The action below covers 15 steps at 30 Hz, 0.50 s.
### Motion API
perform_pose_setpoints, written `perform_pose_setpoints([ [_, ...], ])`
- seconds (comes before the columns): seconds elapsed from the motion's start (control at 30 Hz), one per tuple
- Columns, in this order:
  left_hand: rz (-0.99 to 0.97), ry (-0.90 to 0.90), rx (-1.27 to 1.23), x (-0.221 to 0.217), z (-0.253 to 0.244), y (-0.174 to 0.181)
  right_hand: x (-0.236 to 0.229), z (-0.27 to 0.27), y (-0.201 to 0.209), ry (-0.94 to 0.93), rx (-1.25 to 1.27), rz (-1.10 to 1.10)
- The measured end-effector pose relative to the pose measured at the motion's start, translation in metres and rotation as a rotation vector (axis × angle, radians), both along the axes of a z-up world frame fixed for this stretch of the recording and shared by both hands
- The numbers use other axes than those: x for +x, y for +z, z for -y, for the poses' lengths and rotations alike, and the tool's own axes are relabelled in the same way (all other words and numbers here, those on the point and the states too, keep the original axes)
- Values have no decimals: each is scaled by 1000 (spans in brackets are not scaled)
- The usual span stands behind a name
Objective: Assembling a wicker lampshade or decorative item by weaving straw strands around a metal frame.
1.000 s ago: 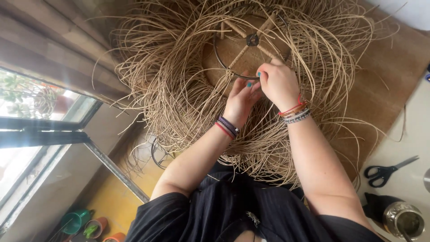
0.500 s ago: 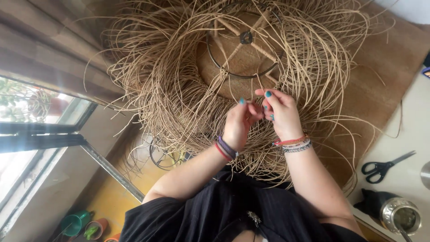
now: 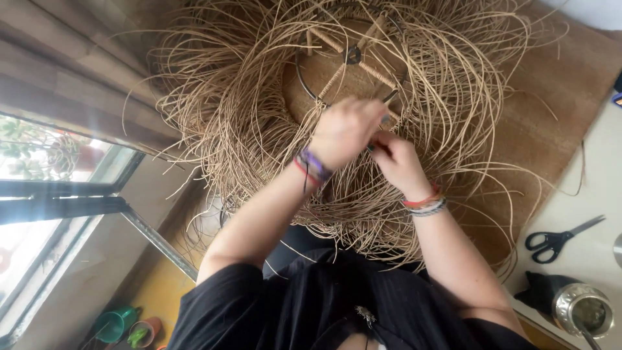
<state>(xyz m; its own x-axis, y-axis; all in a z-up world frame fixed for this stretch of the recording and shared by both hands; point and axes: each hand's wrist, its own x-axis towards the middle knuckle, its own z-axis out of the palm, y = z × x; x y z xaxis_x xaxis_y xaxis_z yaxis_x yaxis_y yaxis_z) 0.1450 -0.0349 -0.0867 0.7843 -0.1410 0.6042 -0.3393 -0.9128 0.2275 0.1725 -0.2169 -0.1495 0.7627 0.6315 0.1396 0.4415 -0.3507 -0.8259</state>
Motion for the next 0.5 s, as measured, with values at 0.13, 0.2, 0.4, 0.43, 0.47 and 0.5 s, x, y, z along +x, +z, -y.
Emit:
perform_pose_setpoints([
  [0.13, -369, 87, -127, 33, -4, -4, -3, -14, 9, -106, 33, 343],
  [0.2, -542, 118, -179, 50, -5, -18, -7, -16, 13, -340, 79, 603],
  [0.4, -556, 112, -131, 51, -17, 7, -6, -9, 17, -170, 36, 573],
  [0.43, -560, 114, -132, 43, -21, 37, -6, -9, 26, -168, 36, 569],
  [0.47, -354, 28, -208, 36, -26, 68, -6, -8, 35, -72, 14, 510],
  [0.5, -146, -58, -279, 29, -30, 98, -5, -7, 43, 22, -5, 452],
])
